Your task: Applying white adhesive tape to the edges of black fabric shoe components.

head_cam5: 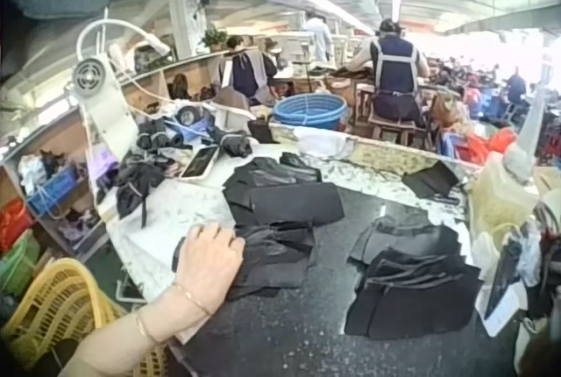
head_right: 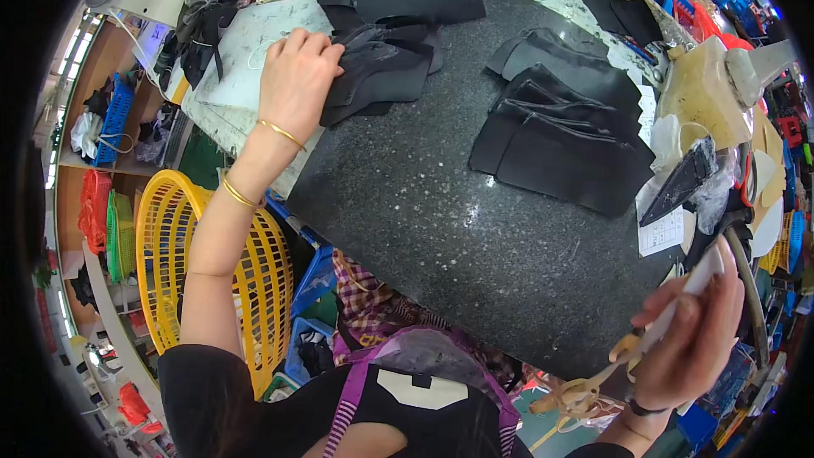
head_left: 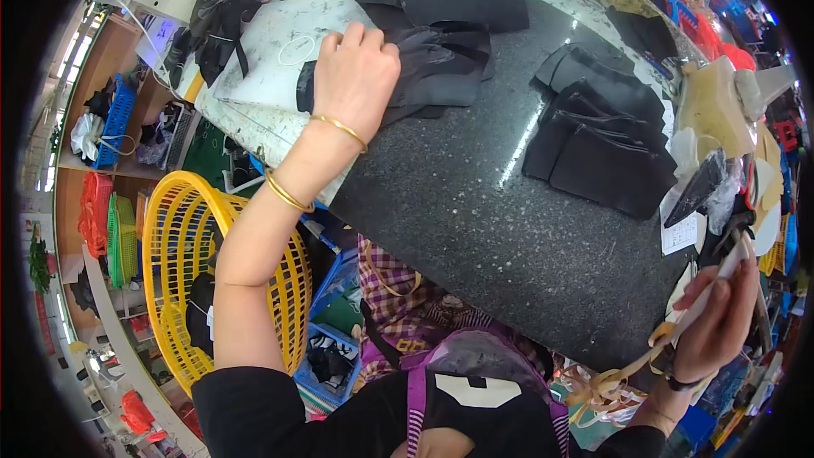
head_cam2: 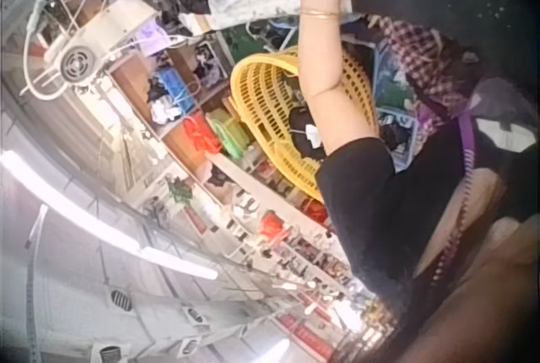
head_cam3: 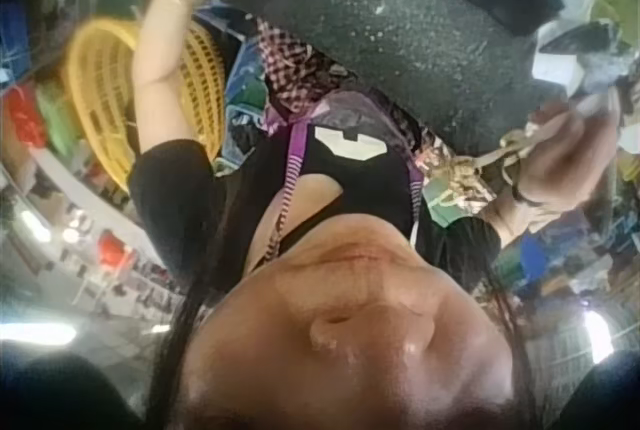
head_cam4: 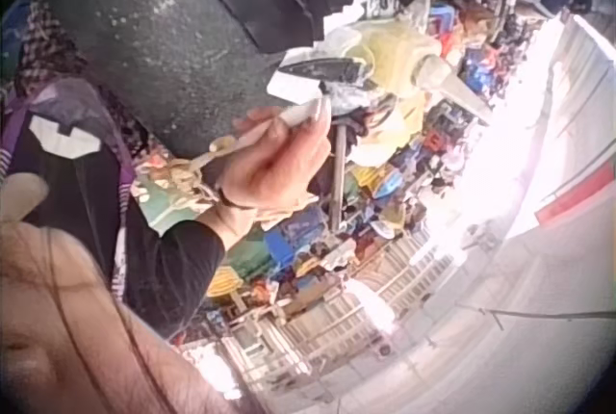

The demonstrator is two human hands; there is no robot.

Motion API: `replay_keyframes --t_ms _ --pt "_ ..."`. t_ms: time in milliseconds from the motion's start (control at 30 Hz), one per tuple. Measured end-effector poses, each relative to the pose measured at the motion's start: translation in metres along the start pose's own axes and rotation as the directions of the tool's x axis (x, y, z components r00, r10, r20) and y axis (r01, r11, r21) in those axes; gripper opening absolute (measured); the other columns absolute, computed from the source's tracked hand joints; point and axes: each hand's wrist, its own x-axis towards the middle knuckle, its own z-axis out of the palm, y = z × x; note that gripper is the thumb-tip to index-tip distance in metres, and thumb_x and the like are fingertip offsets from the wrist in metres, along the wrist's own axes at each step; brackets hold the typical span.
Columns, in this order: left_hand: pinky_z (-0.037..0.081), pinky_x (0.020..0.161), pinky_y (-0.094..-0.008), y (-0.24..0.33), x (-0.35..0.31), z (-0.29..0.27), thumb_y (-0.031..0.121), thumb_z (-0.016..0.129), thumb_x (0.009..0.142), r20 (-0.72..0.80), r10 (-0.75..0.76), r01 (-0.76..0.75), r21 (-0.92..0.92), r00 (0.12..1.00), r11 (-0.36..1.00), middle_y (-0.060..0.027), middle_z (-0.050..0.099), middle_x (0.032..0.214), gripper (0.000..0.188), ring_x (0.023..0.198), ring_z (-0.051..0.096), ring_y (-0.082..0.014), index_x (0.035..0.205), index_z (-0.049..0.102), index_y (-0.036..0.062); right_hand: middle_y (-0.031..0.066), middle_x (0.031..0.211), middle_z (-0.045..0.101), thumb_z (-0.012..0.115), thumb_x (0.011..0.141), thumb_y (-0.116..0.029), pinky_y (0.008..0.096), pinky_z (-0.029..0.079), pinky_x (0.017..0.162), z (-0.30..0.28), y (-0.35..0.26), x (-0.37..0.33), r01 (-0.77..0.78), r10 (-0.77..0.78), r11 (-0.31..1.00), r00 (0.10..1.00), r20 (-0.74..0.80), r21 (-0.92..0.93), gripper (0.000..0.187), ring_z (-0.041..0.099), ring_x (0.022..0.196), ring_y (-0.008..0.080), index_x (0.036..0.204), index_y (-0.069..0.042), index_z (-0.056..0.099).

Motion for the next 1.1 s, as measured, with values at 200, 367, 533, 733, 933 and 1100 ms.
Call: replay_keyframes --t_ms 200,367,533,733,933,1100 --pt "0.043 0.08 -0.032 -0.015 -0.019 0.009 0.009 0.07 0.076 -0.149 0.117 -0.158 -0.297 0.982 0.942 -0.0017 0.062 0.083 0.02 0.087 0.06 -0.0193 0.092 0.058 0.011 0.0085 0.09 0.049 0.04 0.097 0.003 0.0218 0.042 0.047 0.031 -0.002 0.013 0.172 -0.178 0.943 0.984 0.008 -0.284 0.046 0.052 0.064 0.0107 0.143 -0.002 0.039" --pt "0.051 0.063 -0.0319 -0.003 -0.02 -0.086 0.014 0.068 0.085 0.096 0.438 -0.003 -0.975 0.894 0.22 -0.0063 0.068 0.082 0.019 0.072 0.067 -0.0261 0.1 0.063 0.0051 0.0081 0.101 0.051 0.034 0.096 0.001 0.0197 0.041 0.045 0.033 0.004 0.004 -0.245 0.242 0.968 0.968 -0.06 -0.057 0.051 0.052 0.066 0.0092 0.146 -0.009 0.037" --pt "0.048 0.072 -0.0364 0.07 -0.054 -0.05 0.02 0.072 0.079 -0.131 0.537 -0.278 -0.939 0.833 0.202 -0.0069 0.065 0.093 0.031 0.082 0.063 -0.0252 0.106 0.06 0.0086 0.0065 0.091 0.052 0.042 0.09 0.007 0.0225 0.04 0.049 0.068 -0.025 0.012 0.002 -0.021 0.999 0.935 0.353 0.053 0.066 0.048 0.061 0.0106 0.151 -0.008 0.023" --pt "0.05 0.08 -0.0372 0.051 -0.094 -0.043 0.02 0.073 0.075 -0.404 0.406 -0.559 -0.721 0.82 0.411 -0.009 0.063 0.111 0.032 0.098 0.06 -0.0273 0.103 0.066 0.0053 0.0043 0.077 0.065 0.063 0.087 0.001 0.018 0.044 0.041 0.072 -0.038 0.023 -0.508 0.171 0.846 0.546 0.82 0.162 0.01 0.065 0.062 0.0079 0.097 0.0 0.059" --pt "0.045 0.094 -0.0375 0.061 -0.103 -0.037 0.035 0.064 0.082 -0.243 0.599 -0.574 -0.68 0.763 0.455 -0.0101 0.06 0.122 0.045 0.11 0.057 -0.0237 0.113 0.065 0.0022 0.0075 0.07 0.066 0.061 0.091 -0.01 0.0232 0.048 0.044 0.127 -0.036 0.035 -0.624 0.263 0.767 0.518 0.814 0.149 0.014 0.064 0.056 0.0106 0.09 0.005 0.061" --pt "0.04 0.1 -0.0458 0.061 -0.094 -0.037 0.037 0.062 0.083 -0.268 0.627 -0.608 -0.672 0.731 0.422 -0.0046 0.06 0.119 0.04 0.12 0.052 -0.0239 0.108 0.067 0.006 0.0083 0.067 0.065 0.061 0.09 -0.011 0.0237 0.048 0.044 0.136 -0.032 0.034 -0.709 0.338 0.695 0.471 0.815 0.122 0.017 0.064 0.054 0.0116 0.087 0.006 0.062"
